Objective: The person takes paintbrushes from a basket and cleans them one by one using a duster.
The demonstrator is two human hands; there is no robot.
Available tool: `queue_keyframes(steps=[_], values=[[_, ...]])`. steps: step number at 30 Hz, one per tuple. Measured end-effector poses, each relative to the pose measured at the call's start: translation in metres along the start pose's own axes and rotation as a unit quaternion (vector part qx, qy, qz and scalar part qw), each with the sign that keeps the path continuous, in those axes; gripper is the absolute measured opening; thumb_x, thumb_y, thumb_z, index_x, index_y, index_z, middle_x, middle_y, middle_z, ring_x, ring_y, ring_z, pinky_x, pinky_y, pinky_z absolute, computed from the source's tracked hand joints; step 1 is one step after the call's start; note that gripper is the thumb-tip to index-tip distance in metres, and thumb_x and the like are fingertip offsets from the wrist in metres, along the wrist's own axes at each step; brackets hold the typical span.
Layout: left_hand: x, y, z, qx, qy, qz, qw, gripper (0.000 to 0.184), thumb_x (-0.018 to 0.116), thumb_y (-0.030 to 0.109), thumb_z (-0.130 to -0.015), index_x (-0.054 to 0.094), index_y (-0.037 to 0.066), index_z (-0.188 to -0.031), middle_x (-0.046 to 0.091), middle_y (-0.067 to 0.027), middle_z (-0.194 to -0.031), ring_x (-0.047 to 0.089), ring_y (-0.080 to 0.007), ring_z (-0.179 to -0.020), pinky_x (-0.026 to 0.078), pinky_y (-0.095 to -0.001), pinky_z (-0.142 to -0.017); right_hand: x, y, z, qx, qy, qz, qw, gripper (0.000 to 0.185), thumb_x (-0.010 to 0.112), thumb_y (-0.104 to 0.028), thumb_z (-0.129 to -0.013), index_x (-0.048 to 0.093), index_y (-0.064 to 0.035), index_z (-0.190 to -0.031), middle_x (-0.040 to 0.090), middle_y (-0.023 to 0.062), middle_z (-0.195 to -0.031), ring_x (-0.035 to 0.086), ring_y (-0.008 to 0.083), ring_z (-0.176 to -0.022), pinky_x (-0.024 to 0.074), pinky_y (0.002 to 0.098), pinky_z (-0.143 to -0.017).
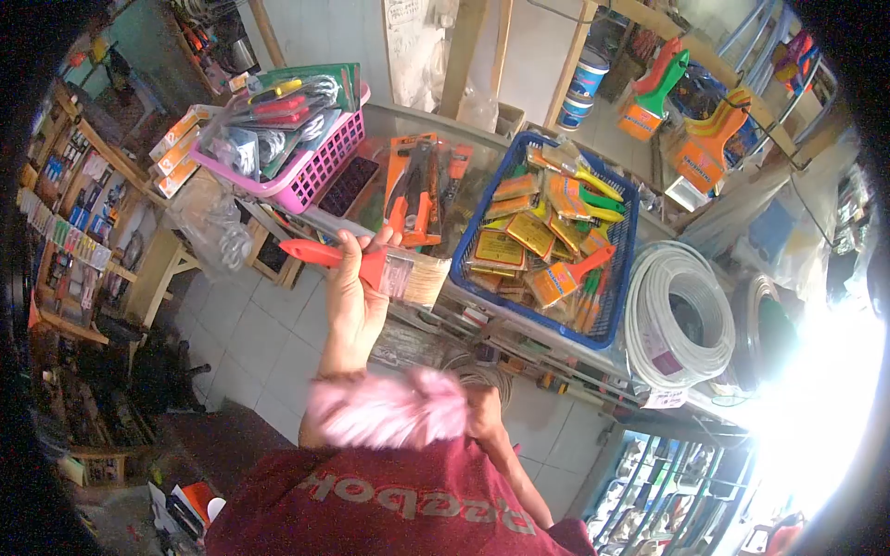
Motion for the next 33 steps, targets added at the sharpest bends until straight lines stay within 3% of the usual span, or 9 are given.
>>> queue_keyframes(steps=[6, 8, 9, 10, 16, 20, 25, 30, 33], values=[[0.003, -0.008, 0.0, 0.067, -0.031, -0.095, 0.993, 0.038, 0.058, 0.038, -0.087, 0.052, 0.0, -0.089, 0.063, -0.0195, -0.093, 0.063, -0.0285, -0.092, 0.049, -0.041, -0.088, -0.007, -0.004, -0.011, -0.103, -0.018, 0.047, 0.993, 0.032, 0.05, -0.001, -0.084, 0.055, -0.006, -0.116, 0.056, 0.0095, -0.12, 0.054, 0.0163, -0.106, 0.0477, 0.0286, -0.087], [0.004, -0.013, -0.009, 0.052, -0.069, -0.086, 0.993, 0.044, 0.056, 0.047, -0.084, 0.049, 0.004, -0.081, 0.065, -0.0208, -0.086, 0.065, -0.0286, -0.083, 0.049, -0.0411, -0.086, 0.014, -0.013, -0.014, 0.189, -0.036, -0.495, 0.848, 0.035, 0.055, 0.007, -0.08, 0.057, -0.002, -0.114, 0.061, 0.0094, -0.113, 0.058, 0.0172, -0.099, 0.0481, 0.0306, -0.087], [0.008, -0.011, -0.011, 0.042, -0.094, -0.112, 0.988, 0.045, 0.052, 0.05, -0.085, 0.046, 0.006, -0.078, 0.065, -0.0207, -0.084, 0.065, -0.0284, -0.082, 0.048, -0.0402, -0.085, 0.003, 0.019, -0.011, 0.093, -0.058, -0.216, 0.97, 0.026, 0.058, -0.009, -0.078, 0.061, -0.0024, -0.104, 0.063, 0.0122, -0.102, 0.06, 0.0255, -0.089, 0.0489, 0.0344, -0.079], [0.015, -0.008, -0.014, 0.036, -0.116, -0.139, 0.983, 0.047, 0.048, 0.053, -0.086, 0.043, 0.008, -0.076, 0.066, -0.0206, -0.082, 0.065, -0.0283, -0.081, 0.047, -0.0393, -0.085, -0.004, 0.033, -0.015, 0.027, -0.063, -0.069, 0.995, 0.025, 0.06, -0.017, -0.077, 0.063, -0.0028, -0.098, 0.064, 0.0138, -0.096, 0.061, 0.0299, -0.083, 0.0493, 0.0366, -0.075], [0.073, 0.01, -0.027, -0.066, -0.328, -0.085, 0.939, 0.037, 0.031, 0.044, -0.097, 0.041, 0.009, -0.091, 0.061, -0.027, -0.099, 0.058, -0.031, -0.102, 0.035, -0.0426, -0.099, -0.05, -0.013, -0.039, -0.11, -0.06, 0.335, 0.934, 0.026, 0.061, -0.025, -0.072, 0.066, -0.0065, -0.09, 0.065, 0.0182, -0.086, 0.061, 0.0376, -0.079, 0.0492, 0.0419, -0.071], [0.122, 0.004, -0.021, -0.105, -0.382, -0.178, 0.901, 0.033, 0.037, 0.031, -0.097, 0.049, 0.003, -0.109, 0.056, -0.0233, -0.116, 0.051, -0.0282, -0.114, 0.037, -0.0401, -0.099, -0.061, -0.004, -0.051, 0.048, -0.056, 0.395, 0.916, 0.031, 0.062, -0.028, -0.068, 0.067, -0.0062, -0.089, 0.063, 0.0212, -0.082, 0.06, 0.0392, -0.079, 0.0485, 0.0453, -0.069], [0.19, 0.004, -0.005, 0.116, -0.557, -0.381, 0.729, 0.031, 0.054, 0.02, -0.092, 0.056, -0.004, -0.111, 0.058, -0.0179, -0.117, 0.057, -0.0249, -0.107, 0.041, -0.0387, -0.096, -0.069, 0.03, -0.063, 0.022, -0.107, 0.377, 0.92, 0.035, 0.064, -0.028, -0.071, 0.062, -0.0012, -0.094, 0.062, 0.0245, -0.087, 0.06, 0.0394, -0.083, 0.0479, 0.0453, -0.069], [0.239, -0.009, -0.005, 0.199, -0.557, -0.42, 0.689, 0.026, 0.071, 0.019, -0.078, 0.062, 0.001, -0.094, 0.066, -0.007, -0.068, 0.066, -0.0159, -0.075, 0.045, -0.0314, -0.085, -0.092, 0.103, -0.074, -0.023, -0.145, 0.321, 0.935, 0.046, 0.06, -0.029, -0.076, 0.053, -0.004, -0.114, 0.062, 0.0243, -0.094, 0.061, 0.0384, -0.085, 0.0478, 0.046, -0.071], [0.265, -0.02, -0.004, 0.166, -0.529, -0.401, 0.729, 0.027, 0.073, 0.018, -0.077, 0.062, -0.002, -0.092, 0.064, -0.0047, -0.063, 0.063, -0.0102, -0.056, 0.046, -0.0225, -0.052, -0.128, 0.114, -0.075, 0.037, -0.207, 0.478, 0.853, 0.046, 0.063, -0.035, -0.075, 0.057, -0.0072, -0.111, 0.065, 0.0153, -0.098, 0.06, 0.0358, -0.093, 0.0462, 0.041, -0.084]])
Point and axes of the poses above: each hand's wrist, its own z-axis away from the middle knuckle, its own x-axis out of the palm, y = z × x, the point moved 2 cm from there along -z, towards the middle knuckle
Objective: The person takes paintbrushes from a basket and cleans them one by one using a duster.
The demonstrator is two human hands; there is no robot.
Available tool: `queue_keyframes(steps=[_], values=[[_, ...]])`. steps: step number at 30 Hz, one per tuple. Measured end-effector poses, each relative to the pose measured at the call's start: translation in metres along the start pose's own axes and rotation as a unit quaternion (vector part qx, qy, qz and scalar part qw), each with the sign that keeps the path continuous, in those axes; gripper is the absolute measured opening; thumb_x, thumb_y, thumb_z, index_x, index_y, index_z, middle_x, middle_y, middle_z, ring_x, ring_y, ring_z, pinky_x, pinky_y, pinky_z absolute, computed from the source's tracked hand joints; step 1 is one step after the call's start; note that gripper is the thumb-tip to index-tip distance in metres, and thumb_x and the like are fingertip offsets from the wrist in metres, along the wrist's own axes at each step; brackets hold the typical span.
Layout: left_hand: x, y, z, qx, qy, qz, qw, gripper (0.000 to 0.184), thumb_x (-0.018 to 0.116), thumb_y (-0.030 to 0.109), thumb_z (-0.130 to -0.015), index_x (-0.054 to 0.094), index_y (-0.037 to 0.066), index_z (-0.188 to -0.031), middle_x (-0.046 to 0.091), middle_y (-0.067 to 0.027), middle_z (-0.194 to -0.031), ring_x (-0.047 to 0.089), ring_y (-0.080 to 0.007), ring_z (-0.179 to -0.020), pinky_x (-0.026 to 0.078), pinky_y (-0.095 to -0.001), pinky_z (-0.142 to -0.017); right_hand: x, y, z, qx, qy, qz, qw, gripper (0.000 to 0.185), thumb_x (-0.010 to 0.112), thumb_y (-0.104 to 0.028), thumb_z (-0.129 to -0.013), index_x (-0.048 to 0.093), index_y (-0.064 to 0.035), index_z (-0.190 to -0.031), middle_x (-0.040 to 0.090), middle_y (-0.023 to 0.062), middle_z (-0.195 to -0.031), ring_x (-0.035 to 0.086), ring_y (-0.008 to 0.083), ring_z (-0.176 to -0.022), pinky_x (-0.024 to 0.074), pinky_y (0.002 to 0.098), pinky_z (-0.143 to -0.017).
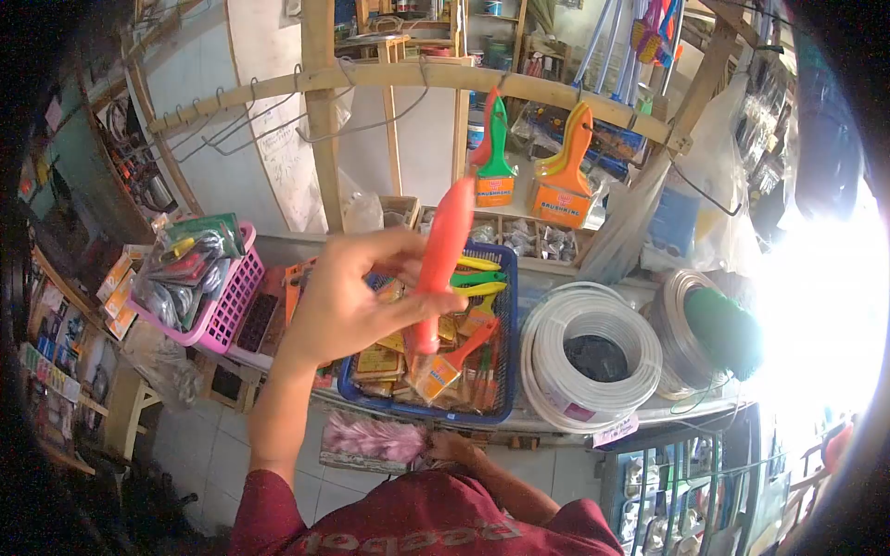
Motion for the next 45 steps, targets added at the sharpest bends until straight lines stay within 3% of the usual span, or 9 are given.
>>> queue_keyframes(steps=[4, 8, 14, 21, 25, 31, 32, 35, 45], values=[[0.018, -0.009, -0.04, -0.018, 0.042, 0.052, 0.998, 0.024, 0.07, 0.018, -0.079, 0.064, -0.002, -0.092, 0.061, -0.0038, -0.057, 0.061, -0.0098, -0.051, 0.043, -0.0223, -0.047, 0.051, 0.096, 0.02, 0.028, 0.02, 0.11, 0.993, 0.044, 0.061, -0.035, -0.076, 0.058, -0.0077, -0.11, 0.065, 0.0153, -0.098, 0.059, 0.0352, -0.094, 0.0454, 0.0412, -0.085], [0.027, -0.023, -0.07, 0.047, 0.097, -0.064, 0.992, 0.022, 0.069, 0.013, -0.08, 0.064, -0.007, -0.088, 0.058, -0.0024, -0.059, 0.058, -0.0086, -0.046, 0.044, -0.0215, -0.04, 0.082, 0.16, 0.064, 0.078, 0.05, 0.123, 0.988, 0.041, 0.06, -0.034, -0.077, 0.058, -0.0081, -0.109, 0.064, 0.0153, -0.099, 0.058, 0.0347, -0.095, 0.0447, 0.0413, -0.085], [0.035, -0.004, -0.071, -0.044, 0.073, -0.179, 0.98, 0.022, 0.066, 0.016, -0.083, 0.066, -0.003, -0.095, 0.061, -0.0049, -0.06, 0.06, -0.0111, -0.046, 0.044, -0.0226, -0.041, 0.102, 0.195, 0.114, 0.104, 0.066, 0.124, 0.985, 0.038, 0.058, -0.034, -0.078, 0.059, -0.0088, -0.107, 0.063, 0.0154, -0.1, 0.056, 0.0339, -0.097, 0.0437, 0.0416, -0.085], [0.041, 0.01, -0.069, -0.09, 0.071, -0.275, 0.955, 0.023, 0.063, 0.02, -0.086, 0.067, -0.001, -0.095, 0.058, -0.0045, -0.053, 0.06, -0.0115, -0.045, 0.042, -0.0242, -0.041, 0.133, 0.214, 0.089, 0.041, 0.096, 0.111, 0.988, 0.035, 0.055, -0.033, -0.079, 0.06, -0.0097, -0.105, 0.061, 0.0154, -0.101, 0.054, 0.0329, -0.1, 0.0424, 0.0418, -0.086], [0.057, 0.015, -0.07, -0.046, 0.132, -0.35, 0.926, 0.024, 0.063, 0.022, -0.084, 0.067, 0.0, -0.092, 0.054, -0.0103, -0.05, 0.054, -0.0116, -0.04, 0.037, -0.0285, -0.04, 0.198, 0.268, 0.044, -0.025, 0.095, 0.043, 0.994, 0.033, 0.054, -0.033, -0.08, 0.06, -0.0101, -0.104, 0.06, 0.0154, -0.101, 0.053, 0.0324, -0.101, 0.0417, 0.042, -0.086], [0.066, 0.014, -0.071, -0.038, 0.101, -0.411, 0.905, 0.028, 0.059, 0.021, -0.086, 0.061, 0.0, -0.104, 0.054, -0.0157, -0.054, 0.054, -0.0246, -0.043, 0.038, -0.0356, -0.045, 0.128, 0.212, 0.061, -0.002, 0.15, 0.123, 0.981, 0.032, 0.053, -0.032, -0.08, 0.061, -0.01, -0.103, 0.06, 0.0153, -0.102, 0.053, 0.0324, -0.101, 0.041, 0.042, -0.087], [0.064, 0.013, -0.072, -0.059, 0.075, -0.426, 0.9, 0.026, 0.056, 0.021, -0.088, 0.058, -0.001, -0.102, 0.055, -0.0176, -0.058, 0.056, -0.0313, -0.051, 0.04, -0.0378, -0.051, 0.125, 0.21, 0.062, -0.001, 0.155, 0.126, 0.98, 0.032, 0.053, -0.032, -0.08, 0.061, -0.01, -0.103, 0.06, 0.0153, -0.102, 0.052, 0.0324, -0.101, 0.0409, 0.042, -0.087], [0.052, -0.002, -0.078, -0.112, 0.045, -0.376, 0.919, 0.029, 0.052, 0.027, -0.09, 0.058, -0.002, -0.094, 0.055, -0.019, -0.061, 0.057, -0.0353, -0.058, 0.042, -0.0396, -0.055, 0.116, 0.204, 0.065, -0.001, 0.169, 0.138, 0.976, 0.032, 0.053, -0.031, -0.081, 0.061, -0.0099, -0.102, 0.06, 0.0152, -0.102, 0.052, 0.0323, -0.101, 0.0406, 0.042, -0.087], [0.045, -0.159, -0.17, -0.087, 0.117, -0.469, 0.871, 0.04, 0.039, 0.031, -0.093, 0.05, -0.007, -0.101, 0.06, -0.0272, -0.07, 0.06, -0.0439, -0.072, 0.048, -0.0504, -0.066, 0.106, 0.201, 0.083, 0.027, 0.208, 0.164, 0.964, 0.03, 0.052, -0.03, -0.081, 0.061, -0.0097, -0.101, 0.059, 0.015, -0.103, 0.051, 0.0323, -0.102, 0.0395, 0.0421, -0.088]])
Point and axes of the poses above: each hand's wrist, its own z-axis away from the middle knuckle, its own x-axis out of the palm, y = z × x, the point moved 2 cm from there along -z, towards the middle knuckle
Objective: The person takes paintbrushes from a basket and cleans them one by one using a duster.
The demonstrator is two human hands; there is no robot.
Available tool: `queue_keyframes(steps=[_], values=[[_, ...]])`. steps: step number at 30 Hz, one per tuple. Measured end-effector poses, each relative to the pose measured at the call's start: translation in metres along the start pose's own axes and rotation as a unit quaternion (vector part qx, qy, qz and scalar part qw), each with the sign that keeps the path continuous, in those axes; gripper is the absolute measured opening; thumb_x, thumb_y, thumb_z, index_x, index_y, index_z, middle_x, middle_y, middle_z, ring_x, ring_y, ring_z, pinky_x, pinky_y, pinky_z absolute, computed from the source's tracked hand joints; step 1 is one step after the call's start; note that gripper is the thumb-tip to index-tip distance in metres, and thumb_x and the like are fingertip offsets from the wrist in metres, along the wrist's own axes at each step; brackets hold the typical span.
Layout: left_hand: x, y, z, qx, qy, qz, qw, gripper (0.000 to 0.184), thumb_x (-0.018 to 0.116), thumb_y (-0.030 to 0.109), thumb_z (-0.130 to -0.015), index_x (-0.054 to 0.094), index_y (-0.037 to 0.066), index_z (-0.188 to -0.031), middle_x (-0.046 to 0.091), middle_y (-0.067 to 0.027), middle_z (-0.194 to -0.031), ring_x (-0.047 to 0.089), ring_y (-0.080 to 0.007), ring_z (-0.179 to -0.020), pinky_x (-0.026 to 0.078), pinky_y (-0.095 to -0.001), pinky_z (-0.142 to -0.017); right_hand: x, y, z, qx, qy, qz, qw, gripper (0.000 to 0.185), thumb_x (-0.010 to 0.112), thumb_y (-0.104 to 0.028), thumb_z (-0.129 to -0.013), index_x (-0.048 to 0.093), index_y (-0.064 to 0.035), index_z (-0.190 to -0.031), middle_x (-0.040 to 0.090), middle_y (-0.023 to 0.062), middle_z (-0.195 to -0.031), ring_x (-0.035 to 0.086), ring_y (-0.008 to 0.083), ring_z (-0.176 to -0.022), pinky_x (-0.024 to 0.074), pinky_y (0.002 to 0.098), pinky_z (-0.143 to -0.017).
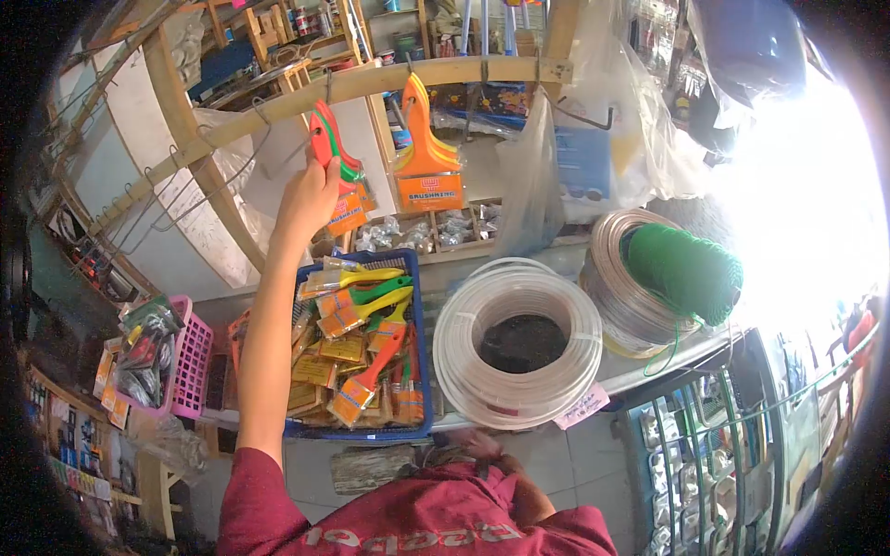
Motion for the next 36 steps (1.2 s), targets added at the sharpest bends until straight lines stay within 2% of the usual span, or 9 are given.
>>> queue_keyframes(steps=[5, 9, 13, 16, 17, 21, 26, 29, 36], values=[[0.01, 0.005, -0.016, 0.014, -0.018, -0.013, 1.0, 0.044, 0.037, 0.034, -0.093, 0.051, -0.006, -0.103, 0.059, -0.032, -0.085, 0.059, -0.0451, -0.081, 0.048, -0.0512, -0.073, -0.004, -0.002, 0.005, 0.007, 0.015, 0.007, 1.0, 0.029, 0.051, -0.03, -0.082, 0.061, -0.0095, -0.101, 0.058, 0.0149, -0.104, 0.05, 0.0323, -0.102, 0.039, 0.0421, -0.088], [0.031, -0.034, -0.033, 0.054, -0.175, -0.009, 0.983, 0.053, 0.037, 0.039, -0.093, 0.045, -0.007, -0.117, 0.053, -0.034, -0.106, 0.053, -0.0479, -0.098, 0.044, -0.0482, -0.086, -0.002, -0.006, 0.01, 0.002, 0.026, 0.012, 1.0, 0.029, 0.051, -0.029, -0.082, 0.062, -0.0094, -0.1, 0.058, 0.0148, -0.104, 0.049, 0.0323, -0.102, 0.0386, 0.0422, -0.088], [0.016, -0.038, 0.011, 0.03, -0.144, 0.143, 0.979, 0.073, 0.039, 0.049, -0.092, 0.02, -0.004, -0.139, 0.029, -0.0296, -0.133, 0.035, -0.0448, -0.123, 0.033, -0.0396, -0.101, 0.002, -0.005, 0.009, -0.014, 0.057, 0.027, 0.998, 0.028, 0.05, -0.029, -0.082, 0.062, -0.0094, -0.1, 0.058, 0.0147, -0.104, 0.049, 0.0322, -0.102, 0.0381, 0.0422, -0.089], [-0.011, -0.04, 0.046, 0.074, -0.065, 0.115, 0.988, 0.069, 0.042, 0.044, -0.093, 0.023, -0.004, -0.138, 0.032, -0.0299, -0.13, 0.039, -0.0446, -0.12, 0.034, -0.0397, -0.1, 0.0, -0.008, 0.01, -0.039, 0.074, 0.046, 0.995, 0.028, 0.05, -0.028, -0.082, 0.062, -0.0093, -0.099, 0.058, 0.0146, -0.105, 0.048, 0.0322, -0.102, 0.0378, 0.0422, -0.089], [-0.021, -0.033, 0.062, 0.076, -0.051, 0.118, 0.989, 0.056, 0.044, 0.036, -0.094, 0.031, 0.001, -0.136, 0.037, -0.0236, -0.131, 0.039, -0.0357, -0.123, 0.031, -0.0362, -0.102, -0.006, -0.012, 0.01, -0.065, 0.062, 0.074, 0.993, 0.028, 0.051, -0.027, -0.081, 0.062, -0.008, -0.099, 0.057, 0.0147, -0.104, 0.048, 0.033, -0.1, 0.0373, 0.0428, -0.089], [-0.032, -0.016, 0.116, 0.106, -0.238, 0.132, 0.956, 0.042, 0.052, 0.027, -0.09, 0.048, -0.001, -0.122, 0.052, -0.0184, -0.12, 0.049, -0.031, -0.115, 0.037, -0.0368, -0.098, -0.043, -0.034, -0.008, -0.024, 0.019, 0.034, 0.999, 0.03, 0.054, -0.024, -0.077, 0.061, -0.0069, -0.101, 0.056, 0.0145, -0.106, 0.048, 0.0334, -0.101, 0.036, 0.044, -0.091], [-0.008, 0.007, 0.188, 0.14, -0.535, 0.2, 0.809, 0.028, 0.05, 0.02, -0.089, 0.057, 0.003, -0.11, 0.056, -0.0166, -0.112, 0.052, -0.0325, -0.106, 0.042, -0.0387, -0.091, -0.007, -0.024, -0.009, -0.012, -0.011, -0.011, 1.0, 0.036, 0.055, -0.019, -0.076, 0.056, -0.0067, -0.11, 0.055, 0.0155, -0.11, 0.046, 0.0337, -0.111, 0.0376, 0.0431, -0.093], [0.005, -0.014, 0.22, 0.243, -0.351, 0.22, 0.877, 0.02, 0.051, 0.013, -0.088, 0.059, 0.005, -0.104, 0.058, -0.0129, -0.099, 0.058, -0.0307, -0.093, 0.046, -0.0381, -0.08, -0.029, -0.041, -0.02, 0.052, -0.088, -0.06, 0.993, 0.048, 0.052, -0.014, -0.077, 0.046, -0.0037, -0.123, 0.048, 0.0193, -0.118, 0.045, 0.0352, -0.109, 0.0389, 0.0438, -0.092], [-0.019, -0.049, 0.219, 0.11, -0.361, 0.228, 0.897, 0.015, 0.052, 0.009, -0.087, 0.059, 0.004, -0.1, 0.065, -0.0122, -0.093, 0.063, -0.028, -0.08, 0.049, -0.0346, -0.072, -0.069, -0.094, -0.033, 0.068, 0.008, -0.124, 0.99, 0.051, 0.052, -0.009, -0.075, 0.044, -0.0039, -0.125, 0.039, 0.0198, -0.131, 0.04, 0.0369, -0.118, 0.0336, 0.0437, -0.099]])
Point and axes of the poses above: each hand's wrist, its own z-axis away from the middle knuckle, its own x-axis out of the palm, y = z × x, the point moved 2 cm from there along -z, towards the middle knuckle
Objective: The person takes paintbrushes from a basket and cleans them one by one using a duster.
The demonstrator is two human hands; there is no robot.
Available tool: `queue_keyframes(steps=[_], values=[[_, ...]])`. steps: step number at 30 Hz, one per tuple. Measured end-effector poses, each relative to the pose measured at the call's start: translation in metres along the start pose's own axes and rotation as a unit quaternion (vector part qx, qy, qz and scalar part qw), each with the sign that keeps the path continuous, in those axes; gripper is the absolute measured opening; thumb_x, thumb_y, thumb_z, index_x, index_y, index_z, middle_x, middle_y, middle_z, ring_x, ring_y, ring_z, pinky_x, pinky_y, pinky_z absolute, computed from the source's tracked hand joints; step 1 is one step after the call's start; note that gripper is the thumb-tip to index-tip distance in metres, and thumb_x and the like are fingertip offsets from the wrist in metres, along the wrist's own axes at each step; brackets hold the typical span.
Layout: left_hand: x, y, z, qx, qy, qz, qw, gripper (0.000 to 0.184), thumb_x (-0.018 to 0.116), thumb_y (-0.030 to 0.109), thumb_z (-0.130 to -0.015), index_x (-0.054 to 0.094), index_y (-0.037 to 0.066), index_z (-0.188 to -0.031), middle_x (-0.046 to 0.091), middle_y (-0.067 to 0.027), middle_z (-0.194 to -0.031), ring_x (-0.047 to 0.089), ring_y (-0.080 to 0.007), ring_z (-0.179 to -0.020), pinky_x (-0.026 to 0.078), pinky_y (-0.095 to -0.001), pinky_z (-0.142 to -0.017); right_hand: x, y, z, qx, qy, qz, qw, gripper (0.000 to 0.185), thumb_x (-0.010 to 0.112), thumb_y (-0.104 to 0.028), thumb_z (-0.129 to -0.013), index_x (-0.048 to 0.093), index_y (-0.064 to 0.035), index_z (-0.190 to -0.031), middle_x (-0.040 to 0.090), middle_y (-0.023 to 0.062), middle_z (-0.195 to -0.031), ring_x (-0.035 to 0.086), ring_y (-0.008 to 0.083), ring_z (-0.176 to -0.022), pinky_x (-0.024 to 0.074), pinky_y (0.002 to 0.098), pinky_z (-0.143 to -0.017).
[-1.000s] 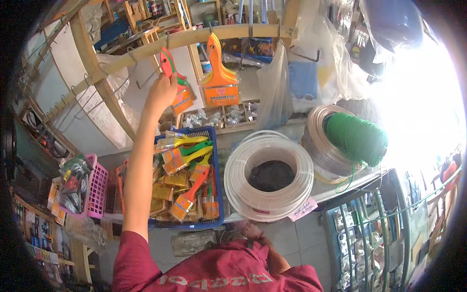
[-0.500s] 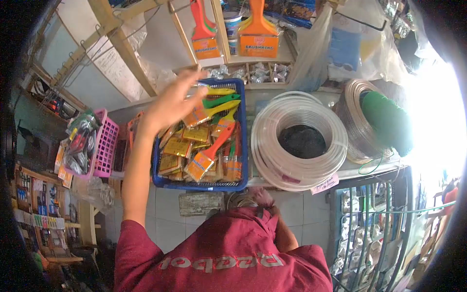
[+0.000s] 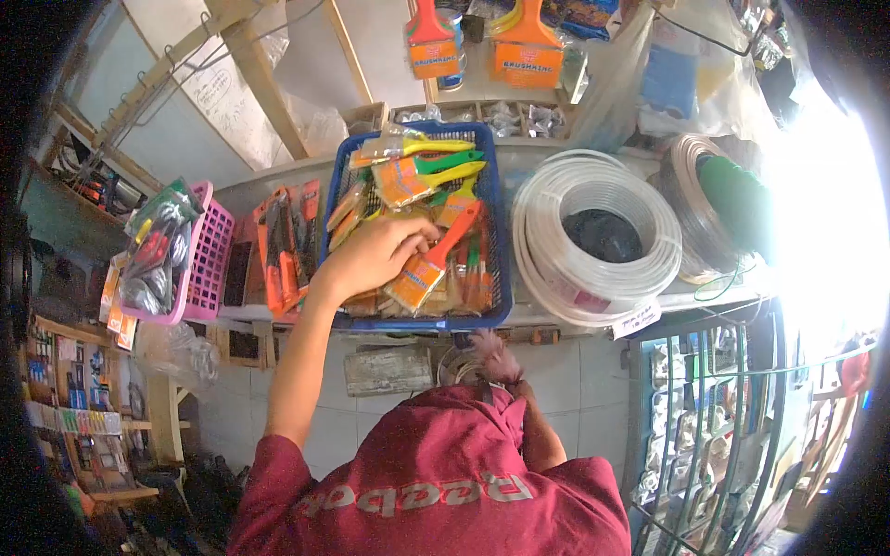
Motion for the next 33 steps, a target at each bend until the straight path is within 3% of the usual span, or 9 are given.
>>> queue_keyframes(steps=[3, 9, 17, 20, 23, 26, 29, 32, 33], values=[[0.002, -0.008, -0.004, -0.008, 0.006, 0.026, 1.0, 0.019, 0.058, 0.012, -0.084, 0.058, 0.001, -0.099, 0.067, -0.0134, -0.085, 0.065, -0.0262, -0.078, 0.049, -0.0354, -0.071, -0.008, -0.018, 0.004, 0.023, 0.022, -0.024, 0.999, 0.054, 0.052, -0.006, -0.074, 0.042, -0.0043, -0.127, 0.032, 0.0202, -0.138, 0.035, 0.0381, -0.125, 0.0298, 0.0435, -0.104], [0.004, -0.003, -0.014, -0.041, -0.017, -0.038, 0.998, 0.034, 0.074, 0.02, -0.07, 0.058, 0.001, -0.095, 0.066, -0.0129, -0.079, 0.064, -0.0261, -0.075, 0.047, -0.0355, -0.068, 0.017, -0.011, 0.033, 0.049, 0.031, 0.079, 0.995, 0.053, 0.048, -0.017, -0.082, 0.038, -0.0061, -0.132, 0.021, 0.0203, -0.145, 0.016, 0.0412, -0.135, 0.0188, 0.0454, -0.11], [0.016, 0.002, -0.009, -0.055, 0.012, -0.066, 0.996, 0.048, 0.081, 0.026, -0.058, 0.06, 0.001, -0.093, 0.064, -0.0131, -0.074, 0.062, -0.027, -0.074, 0.047, -0.0363, -0.069, 0.029, -0.007, 0.052, 0.064, 0.007, 0.122, 0.99, 0.053, 0.047, -0.019, -0.083, 0.037, -0.0062, -0.133, 0.019, 0.0202, -0.145, 0.014, 0.0408, -0.135, 0.0168, 0.0452, -0.111], [0.025, -0.002, -0.01, -0.024, 0.022, -0.164, 0.986, 0.05, 0.082, 0.03, -0.056, 0.062, 0.0, -0.091, 0.062, -0.0145, -0.072, 0.062, -0.0274, -0.074, 0.047, -0.0372, -0.069, 0.033, -0.003, 0.057, 0.057, -0.007, 0.15, 0.987, 0.053, 0.047, -0.019, -0.084, 0.037, -0.0063, -0.134, 0.018, 0.0202, -0.146, 0.013, 0.0406, -0.136, 0.016, 0.0451, -0.111], [0.025, -0.002, -0.013, -0.071, -0.036, -0.135, 0.988, 0.051, 0.081, 0.034, -0.057, 0.064, -0.001, -0.091, 0.063, -0.0165, -0.075, 0.062, -0.0282, -0.076, 0.047, -0.0358, -0.071, 0.036, 0.002, 0.059, 0.047, -0.02, 0.181, 0.982, 0.053, 0.046, -0.019, -0.084, 0.037, -0.0063, -0.134, 0.018, 0.0202, -0.146, 0.013, 0.0404, -0.136, 0.0152, 0.0451, -0.112], [0.019, 0.01, -0.008, -0.052, -0.12, 0.008, 0.991, 0.049, 0.077, 0.035, -0.063, 0.064, -0.003, -0.09, 0.063, -0.017, -0.082, 0.062, -0.0277, -0.078, 0.046, -0.0344, -0.073, 0.035, 0.004, 0.059, 0.047, -0.026, 0.196, 0.979, 0.053, 0.046, -0.02, -0.084, 0.036, -0.0064, -0.134, 0.017, 0.0201, -0.147, 0.012, 0.0403, -0.136, 0.0145, 0.045, -0.112], [0.017, 0.007, 0.0, 0.041, -0.078, 0.092, 0.992, 0.04, 0.071, 0.03, -0.075, 0.062, -0.003, -0.096, 0.064, -0.0126, -0.09, 0.063, -0.0217, -0.081, 0.047, -0.0315, -0.077, 0.021, -0.007, 0.054, 0.071, -0.007, 0.126, 0.989, 0.053, 0.046, -0.02, -0.084, 0.036, -0.0059, -0.134, 0.017, 0.0201, -0.146, 0.01, 0.0397, -0.137, 0.0116, 0.0447, -0.113], [0.022, 0.0, 0.009, 0.013, -0.034, 0.436, 0.899, 0.028, 0.063, 0.022, -0.085, 0.059, 0.0, -0.102, 0.063, -0.0069, -0.094, 0.061, -0.0149, -0.086, 0.046, -0.0293, -0.08, 0.022, -0.007, 0.055, 0.078, 0.013, 0.096, 0.992, 0.053, 0.046, -0.02, -0.084, 0.036, -0.0062, -0.135, 0.02, 0.0197, -0.145, 0.01, 0.0395, -0.137, 0.01, 0.0449, -0.113], [0.019, 0.0, 0.012, 0.028, -0.01, 0.478, 0.878, 0.025, 0.059, 0.016, -0.089, 0.056, 0.002, -0.109, 0.063, -0.0045, -0.096, 0.059, -0.0119, -0.091, 0.045, -0.0275, -0.084, 0.024, -0.004, 0.056, 0.075, 0.018, 0.098, 0.992, 0.054, 0.046, -0.02, -0.084, 0.036, -0.0064, -0.135, 0.021, 0.0196, -0.145, 0.011, 0.0395, -0.136, 0.0099, 0.0451, -0.113]])
Point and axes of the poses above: each hand's wrist, its own z-axis away from the middle knuckle, its own x-axis out of the palm, y = z × x, the point moved 2 cm from there along -z, towards the middle knuckle
